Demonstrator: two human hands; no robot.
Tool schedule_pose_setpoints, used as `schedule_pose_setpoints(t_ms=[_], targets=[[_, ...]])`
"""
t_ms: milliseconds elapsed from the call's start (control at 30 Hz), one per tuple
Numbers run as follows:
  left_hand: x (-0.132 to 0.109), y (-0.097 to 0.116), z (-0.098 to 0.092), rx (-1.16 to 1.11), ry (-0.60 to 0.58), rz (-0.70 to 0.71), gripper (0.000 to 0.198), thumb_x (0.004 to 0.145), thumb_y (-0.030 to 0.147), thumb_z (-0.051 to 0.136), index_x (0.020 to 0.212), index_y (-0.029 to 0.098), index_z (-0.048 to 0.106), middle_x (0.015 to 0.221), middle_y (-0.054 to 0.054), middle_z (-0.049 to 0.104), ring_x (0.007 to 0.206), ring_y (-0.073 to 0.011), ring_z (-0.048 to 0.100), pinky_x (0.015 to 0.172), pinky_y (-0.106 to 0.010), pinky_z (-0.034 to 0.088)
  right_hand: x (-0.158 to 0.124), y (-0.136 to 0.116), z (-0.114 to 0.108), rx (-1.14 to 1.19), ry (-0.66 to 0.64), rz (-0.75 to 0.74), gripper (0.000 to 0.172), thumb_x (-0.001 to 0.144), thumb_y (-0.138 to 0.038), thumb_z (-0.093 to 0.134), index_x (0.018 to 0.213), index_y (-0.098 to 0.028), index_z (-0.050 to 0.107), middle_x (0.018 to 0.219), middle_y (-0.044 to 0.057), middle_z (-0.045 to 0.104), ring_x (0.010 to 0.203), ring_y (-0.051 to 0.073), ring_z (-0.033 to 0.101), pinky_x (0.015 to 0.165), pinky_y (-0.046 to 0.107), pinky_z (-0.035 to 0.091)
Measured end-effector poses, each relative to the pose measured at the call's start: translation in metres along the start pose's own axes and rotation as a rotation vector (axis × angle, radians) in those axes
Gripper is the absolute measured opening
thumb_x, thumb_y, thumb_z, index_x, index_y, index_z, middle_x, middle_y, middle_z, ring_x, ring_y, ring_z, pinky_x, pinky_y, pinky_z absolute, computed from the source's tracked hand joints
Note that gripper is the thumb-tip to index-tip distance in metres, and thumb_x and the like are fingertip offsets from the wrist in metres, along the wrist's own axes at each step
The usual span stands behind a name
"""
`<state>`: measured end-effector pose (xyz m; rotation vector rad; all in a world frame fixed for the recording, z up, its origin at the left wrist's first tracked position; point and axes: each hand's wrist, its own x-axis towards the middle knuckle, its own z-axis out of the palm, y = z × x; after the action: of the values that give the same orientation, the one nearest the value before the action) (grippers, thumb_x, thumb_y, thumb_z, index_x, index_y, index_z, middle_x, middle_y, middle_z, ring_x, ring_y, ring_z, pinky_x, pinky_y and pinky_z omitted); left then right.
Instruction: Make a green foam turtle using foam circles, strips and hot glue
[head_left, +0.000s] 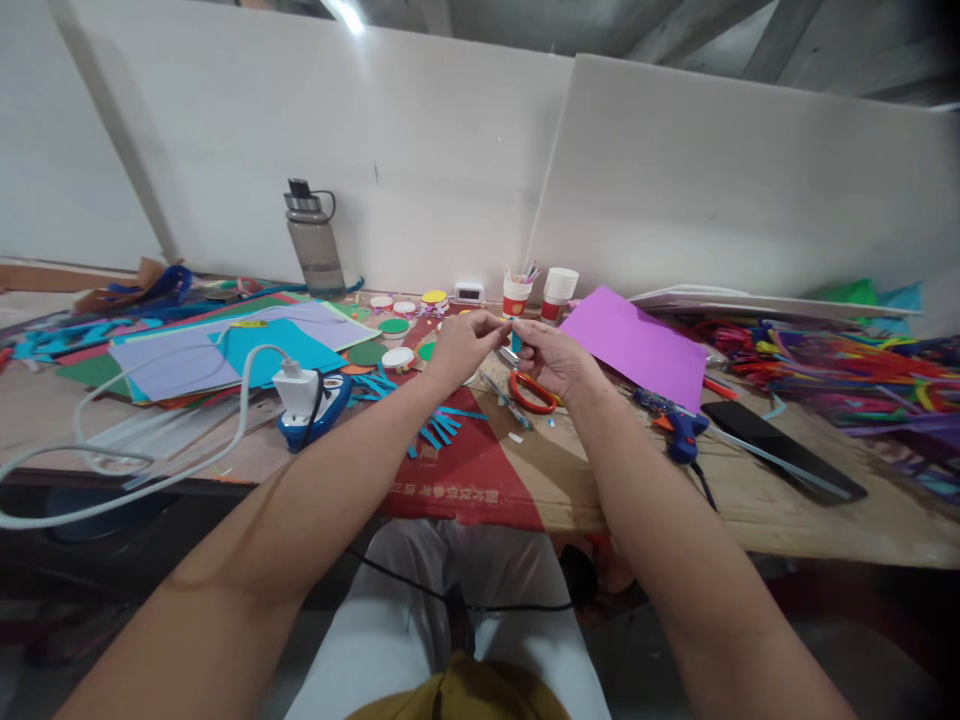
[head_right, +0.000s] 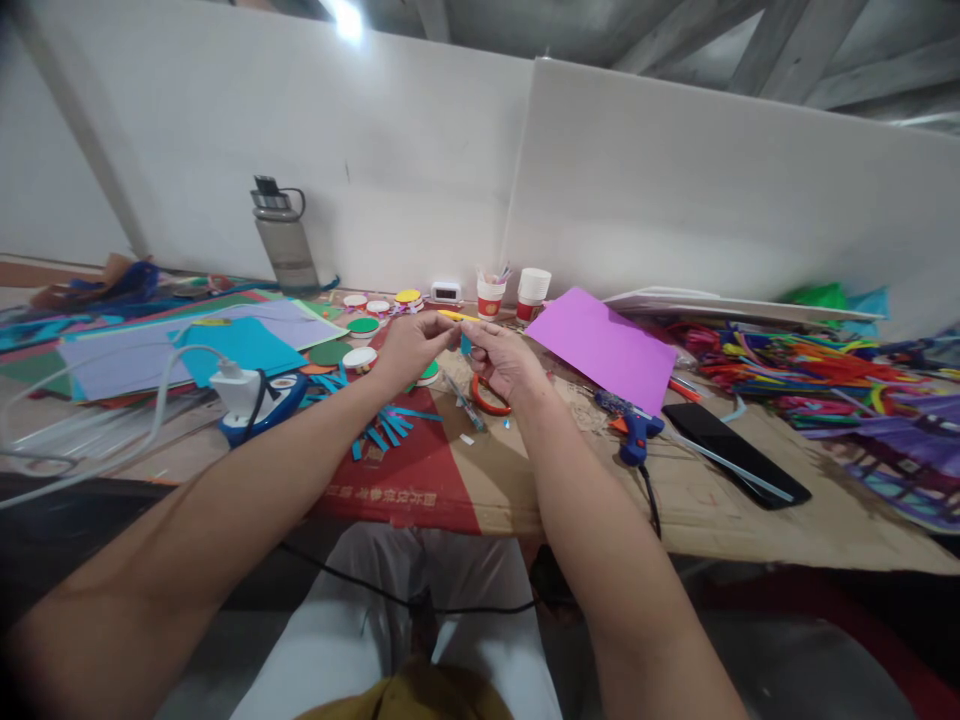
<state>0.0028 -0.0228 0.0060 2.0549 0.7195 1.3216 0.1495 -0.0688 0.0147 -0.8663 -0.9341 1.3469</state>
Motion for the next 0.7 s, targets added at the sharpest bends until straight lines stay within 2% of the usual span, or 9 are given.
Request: schedule_pose_setpoints(t_ms=[167, 533, 700], targets=[[0.0014, 0.0002, -0.0003, -0.038, -0.002, -0.050, 0.034, 0.081, 0.047, 0.068, 0.071, 0.015, 0.067, 0.075, -0.007, 0.074, 0.068, -0.0134, 0.065, 0.067, -0.024, 0.048, 0.0024, 0.0009, -0.0018, -0.011, 0.000, -0.011, 0.027, 0.065, -0.028, 0.087, 0.079, -0.016, 0.067, 0.059, -0.007, 0.053, 0.046, 0.001, 0.035, 0.038, 0.012, 0.028], [0.0032, -0.0010, -0.0015, -0.036, -0.033, -0.110, 0.029, 0.080, 0.040, 0.068, 0.068, 0.014, 0.067, 0.072, -0.006, 0.072, 0.067, -0.0130, 0.062, 0.068, -0.025, 0.046, 0.0028, 0.0020, -0.0037, -0.054, 0.021, -0.010, 0.029, 0.059, -0.027, 0.088, 0.070, -0.016, 0.064, 0.056, -0.007, 0.052, 0.047, 0.002, 0.036, 0.040, 0.016, 0.025], [0.0043, -0.0047, -0.0017, -0.064, -0.041, -0.167, 0.031, 0.075, 0.045, 0.072, 0.075, 0.013, 0.072, 0.072, -0.005, 0.072, 0.065, -0.0126, 0.059, 0.064, -0.024, 0.045, 0.0025, 0.0037, -0.0029, -0.071, 0.049, -0.058, 0.032, 0.055, -0.030, 0.090, 0.068, -0.016, 0.064, 0.053, -0.007, 0.052, 0.047, 0.003, 0.037, 0.041, 0.016, 0.025]])
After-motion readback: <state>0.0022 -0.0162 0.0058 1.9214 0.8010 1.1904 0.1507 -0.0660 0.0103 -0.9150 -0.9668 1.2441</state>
